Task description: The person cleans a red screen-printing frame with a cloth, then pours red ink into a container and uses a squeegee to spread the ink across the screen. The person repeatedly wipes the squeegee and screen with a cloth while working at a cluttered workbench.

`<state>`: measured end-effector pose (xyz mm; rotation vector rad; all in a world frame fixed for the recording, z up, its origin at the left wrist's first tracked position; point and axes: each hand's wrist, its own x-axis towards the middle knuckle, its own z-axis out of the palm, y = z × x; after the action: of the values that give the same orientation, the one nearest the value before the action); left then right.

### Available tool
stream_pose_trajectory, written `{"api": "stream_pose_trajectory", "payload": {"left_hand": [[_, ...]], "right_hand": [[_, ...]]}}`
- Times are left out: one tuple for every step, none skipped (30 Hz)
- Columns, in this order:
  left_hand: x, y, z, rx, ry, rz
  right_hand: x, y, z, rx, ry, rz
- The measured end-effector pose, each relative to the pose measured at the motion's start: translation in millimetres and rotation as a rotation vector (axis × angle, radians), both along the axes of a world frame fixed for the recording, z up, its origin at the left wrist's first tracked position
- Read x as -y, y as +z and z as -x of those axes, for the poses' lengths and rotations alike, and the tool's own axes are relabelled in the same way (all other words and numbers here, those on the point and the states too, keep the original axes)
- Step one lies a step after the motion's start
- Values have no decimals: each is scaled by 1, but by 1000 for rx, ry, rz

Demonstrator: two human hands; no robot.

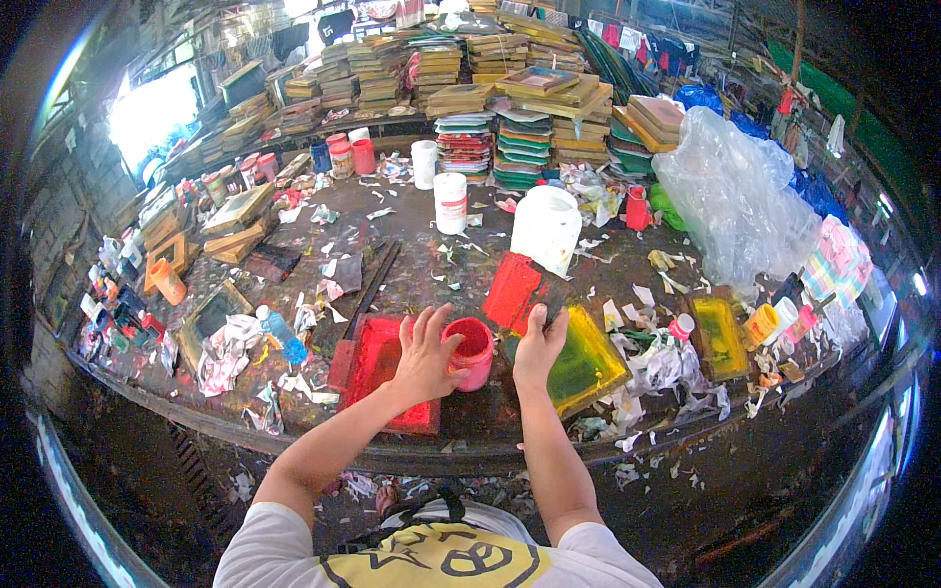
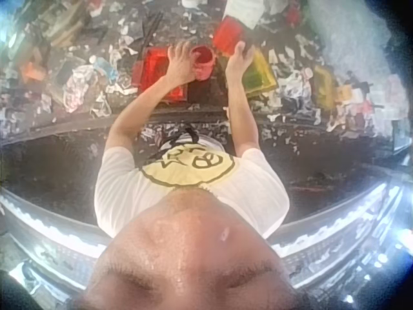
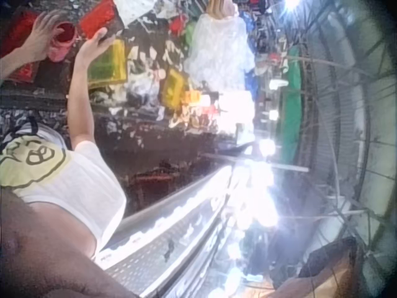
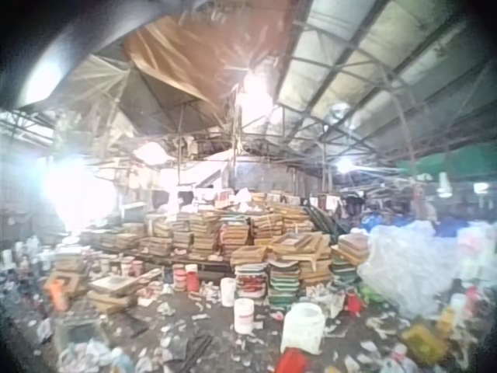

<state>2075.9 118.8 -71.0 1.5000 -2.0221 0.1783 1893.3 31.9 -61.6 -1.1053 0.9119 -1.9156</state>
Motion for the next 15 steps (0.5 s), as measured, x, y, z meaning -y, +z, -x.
{"api": "stream_pose_trajectory", "payload": {"left_hand": [[-1, 5, -1, 90, -26, 6], [0, 9, -3, 175, -58, 0], [1, 13, -5, 261, -90, -6], [2, 15, -6, 346, -122, -12], [4, 11, -8, 378, -127, 6], [7, 2, -9, 407, -134, 23], [9, -7, -10, 436, -141, 39], [8, -10, -8, 403, -156, 78], [6, -14, -7, 369, -169, 116], [5, -17, -8, 336, -181, 155], [0, -12, -10, 240, -146, 112], [-9, -2, -12, 142, -113, 68], [-15, 3, -17, 44, -78, 24], [-19, 0, -30, -24, 11, 64], [-22, -4, -47, -92, 94, 105]], "right_hand": [[0, -1, 1, 24, 8, -3], [0, -1, 1, 50, 15, -4], [0, -1, 2, 75, 22, -4], [0, 0, 2, 82, 13, -6], [-1, 4, -1, 92, 12, -8], [-2, 5, -2, 99, 8, -13], [1, 2, -2, 81, 6, -18], [4, -2, 1, 62, 3, -24], [6, -6, 4, 43, 1, -30], [8, -10, 6, 40, 3, -20], [8, -9, 7, 35, 4, -14], [6, -6, 7, 29, 3, -9], [4, -3, 6, 11, 8, 1], [-1, 7, 0, -8, 22, 14], [-4, 13, -2, -28, 30, 28]]}}
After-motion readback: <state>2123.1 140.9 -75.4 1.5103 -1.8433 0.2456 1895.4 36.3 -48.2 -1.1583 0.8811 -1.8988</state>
